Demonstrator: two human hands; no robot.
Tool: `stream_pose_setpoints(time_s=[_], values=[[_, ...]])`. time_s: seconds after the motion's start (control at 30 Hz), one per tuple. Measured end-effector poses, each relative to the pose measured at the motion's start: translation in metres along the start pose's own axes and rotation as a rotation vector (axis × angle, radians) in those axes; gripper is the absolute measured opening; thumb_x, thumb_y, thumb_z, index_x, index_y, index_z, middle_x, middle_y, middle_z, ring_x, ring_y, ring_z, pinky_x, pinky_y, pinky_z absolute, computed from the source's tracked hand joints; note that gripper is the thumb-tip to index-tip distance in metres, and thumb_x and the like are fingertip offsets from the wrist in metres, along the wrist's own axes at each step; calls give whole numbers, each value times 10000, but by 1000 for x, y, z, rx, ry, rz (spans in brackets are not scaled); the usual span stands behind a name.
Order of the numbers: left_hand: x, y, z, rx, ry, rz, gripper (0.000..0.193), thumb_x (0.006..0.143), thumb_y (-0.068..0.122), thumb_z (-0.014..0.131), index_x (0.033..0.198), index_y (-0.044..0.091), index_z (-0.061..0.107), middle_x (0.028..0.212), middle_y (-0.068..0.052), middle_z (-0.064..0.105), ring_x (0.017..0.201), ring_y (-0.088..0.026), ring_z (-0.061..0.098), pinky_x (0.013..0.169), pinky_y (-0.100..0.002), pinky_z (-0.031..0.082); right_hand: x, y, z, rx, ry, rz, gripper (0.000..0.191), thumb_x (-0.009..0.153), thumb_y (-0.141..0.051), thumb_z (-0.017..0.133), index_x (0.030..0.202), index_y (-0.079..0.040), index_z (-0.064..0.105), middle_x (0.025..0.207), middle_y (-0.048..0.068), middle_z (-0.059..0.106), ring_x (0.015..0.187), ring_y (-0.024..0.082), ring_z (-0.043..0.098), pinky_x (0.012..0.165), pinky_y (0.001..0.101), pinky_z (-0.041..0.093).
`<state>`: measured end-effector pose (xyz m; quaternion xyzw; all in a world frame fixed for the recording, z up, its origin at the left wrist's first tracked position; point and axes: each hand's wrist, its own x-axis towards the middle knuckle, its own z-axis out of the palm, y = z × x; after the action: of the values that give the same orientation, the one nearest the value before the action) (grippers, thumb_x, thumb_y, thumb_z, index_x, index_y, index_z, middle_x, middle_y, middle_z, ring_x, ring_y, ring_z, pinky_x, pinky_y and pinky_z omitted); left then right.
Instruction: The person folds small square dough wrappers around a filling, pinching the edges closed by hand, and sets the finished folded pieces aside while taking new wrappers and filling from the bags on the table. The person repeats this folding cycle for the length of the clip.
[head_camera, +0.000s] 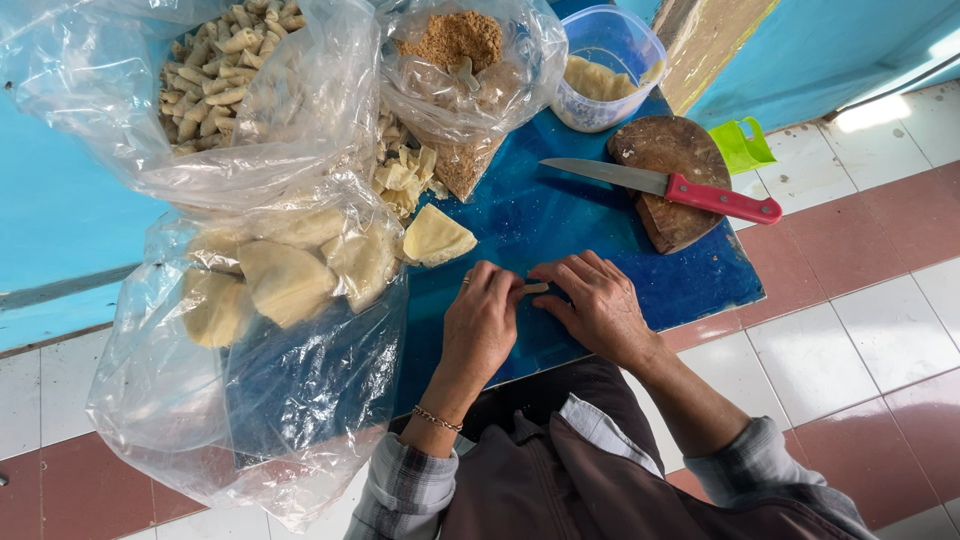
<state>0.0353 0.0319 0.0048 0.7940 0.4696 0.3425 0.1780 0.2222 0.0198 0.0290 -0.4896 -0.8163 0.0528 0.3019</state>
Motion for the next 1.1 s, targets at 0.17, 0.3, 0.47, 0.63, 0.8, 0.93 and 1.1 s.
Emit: stream_pose_setpoints(time_s=[0.17, 0.3, 0.47, 0.63, 0.8, 0.93, 1.1], values=[[-2, 4, -21, -286, -42, -98, 127, 1010, 168, 672, 1001, 43, 648, 948, -71, 627, 784, -228, 673, 638, -358, 535, 5, -2, -7, 160, -10, 43, 216, 866, -218, 791, 1051, -111, 764, 936, 19, 744, 801, 210, 642, 734, 364, 535], [-11, 16, -38, -196, -5, -1, 133, 977, 180, 702, 997, 54, 664, 884, -64, 621, 737, -226, 658, 622, -358, 525, 4, -14, -18, 186, -13, 1, 249, 856, -215, 801, 1088, -127, 771, 905, 9, 742, 816, 207, 651, 731, 361, 531], [-17, 26, -56, -208, 5, 2, 151, 994, 200, 710, 977, 55, 672, 874, -51, 626, 721, -208, 654, 595, -347, 519, 0, -32, -25, 15, 150, -188, 262, 804, -207, 826, 1049, -142, 758, 1015, 34, 757, 907, 209, 670, 691, 355, 500], [-29, 33, -67, -418, 40, -9, 184, 939, 133, 751, 1093, 46, 700, 987, -49, 698, 826, -163, 719, 673, -284, 580, -5, -42, -24, 134, 213, -177, 230, 827, -146, 843, 1032, -117, 744, 986, 16, 755, 846, 182, 675, 703, 328, 518], [-40, 34, -49, -756, 131, -115, 186, 938, 71, 777, 1116, 56, 727, 1060, -41, 737, 929, -118, 733, 787, -246, 608, -16, -57, -12, 392, 292, -32, 175, 897, -99, 816, 1041, -83, 719, 1011, 40, 763, 846, 168, 709, 727, 301, 558], [-43, 21, -36, -1162, 132, -249, 170, 975, 38, 758, 1142, 24, 731, 1104, -65, 699, 944, -115, 649, 817, -248, 564, -14, -54, -10, 395, 252, -51, 218, 883, -100, 809, 1088, -103, 735, 1081, 60, 750, 919, 203, 707, 779, 331, 564], [-37, 2, -39, -1195, 150, -323, 194, 983, 80, 711, 1165, 16, 728, 1131, -102, 760, 1021, -163, 728, 912, -280, 595, 65, 57, -41, -341, 245, 158, 386, 947, -286, 883, 1261, -111, 743, 1265, 122, 634, 1163, 352, 575, 925, 489, 498]])
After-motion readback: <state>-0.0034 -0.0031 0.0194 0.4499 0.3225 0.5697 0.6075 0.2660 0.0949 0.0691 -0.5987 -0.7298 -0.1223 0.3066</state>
